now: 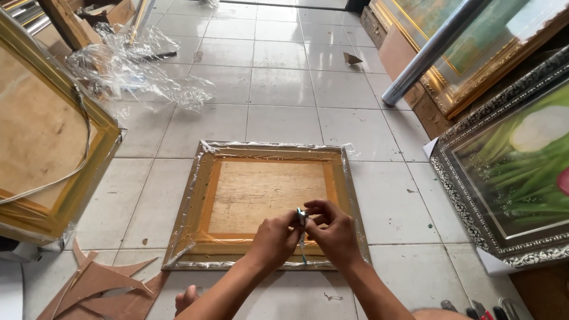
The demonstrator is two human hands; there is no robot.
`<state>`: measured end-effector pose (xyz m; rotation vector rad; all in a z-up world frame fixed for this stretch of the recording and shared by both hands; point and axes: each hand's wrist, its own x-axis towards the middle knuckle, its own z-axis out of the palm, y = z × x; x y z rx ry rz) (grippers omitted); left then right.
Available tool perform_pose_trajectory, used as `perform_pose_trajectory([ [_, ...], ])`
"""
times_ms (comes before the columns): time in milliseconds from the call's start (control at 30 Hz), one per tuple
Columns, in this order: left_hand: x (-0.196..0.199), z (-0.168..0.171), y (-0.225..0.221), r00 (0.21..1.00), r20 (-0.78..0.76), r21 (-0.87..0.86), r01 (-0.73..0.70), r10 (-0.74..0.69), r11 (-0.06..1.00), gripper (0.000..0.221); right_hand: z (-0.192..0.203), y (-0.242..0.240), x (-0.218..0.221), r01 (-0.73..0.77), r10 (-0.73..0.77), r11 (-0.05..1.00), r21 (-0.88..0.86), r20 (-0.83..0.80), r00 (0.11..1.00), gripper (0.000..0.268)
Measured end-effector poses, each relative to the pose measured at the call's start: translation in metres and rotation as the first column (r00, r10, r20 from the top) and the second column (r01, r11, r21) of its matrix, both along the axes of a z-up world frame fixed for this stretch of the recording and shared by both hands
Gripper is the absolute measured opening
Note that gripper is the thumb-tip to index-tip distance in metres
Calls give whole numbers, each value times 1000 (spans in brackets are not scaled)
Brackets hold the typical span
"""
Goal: Removing protective plastic wrap from a picture frame using a utility knife.
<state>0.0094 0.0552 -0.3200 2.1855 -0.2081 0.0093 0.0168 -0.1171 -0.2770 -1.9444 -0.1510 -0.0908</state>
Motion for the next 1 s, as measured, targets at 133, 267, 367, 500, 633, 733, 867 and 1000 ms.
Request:
perform_pose_trajectory([
  [133, -1, 7, 0, 999, -40, -71, -16, 13, 997, 12, -8, -1, 3, -6, 20, 989, 149, -94, 995, 20],
  [267, -2, 24, 5, 987, -155, -200, -2, -29, 980, 13, -23, -3, 5, 33, -22, 981, 190, -62, 998, 14],
  [367, -2, 17, 4, 999, -14, -65, 45, -46, 997, 11, -18, 1, 1, 54, -52, 956, 289, -14, 999, 17],
  [500, -6, 3, -2, 990, 113, -51, 93, -87, 994, 13, -26, -8, 0, 14, -51, 972, 234, 154, 987, 22],
  [633, -9, 13, 0, 989, -30, -216, 137, -146, 967, 8, -18, -19, 1, -196, 156, 973, 122, 281, 947, 24],
  [733, -7, 13, 7, 974, -115, -370, 142, -196, 918, 14, -10, -27, 3, -277, 243, 949, 154, 208, 948, 18],
  [867, -11, 27, 7, 965, -182, -378, 107, -188, 919, 12, -20, -24, 4, -217, 182, 952, 218, 166, 969, 22],
  [1000, -18, 38, 3, 960, -209, -333, 111, -188, 936, 8, -30, -28, 7, -215, 166, 951, 221, 221, 961, 33],
])
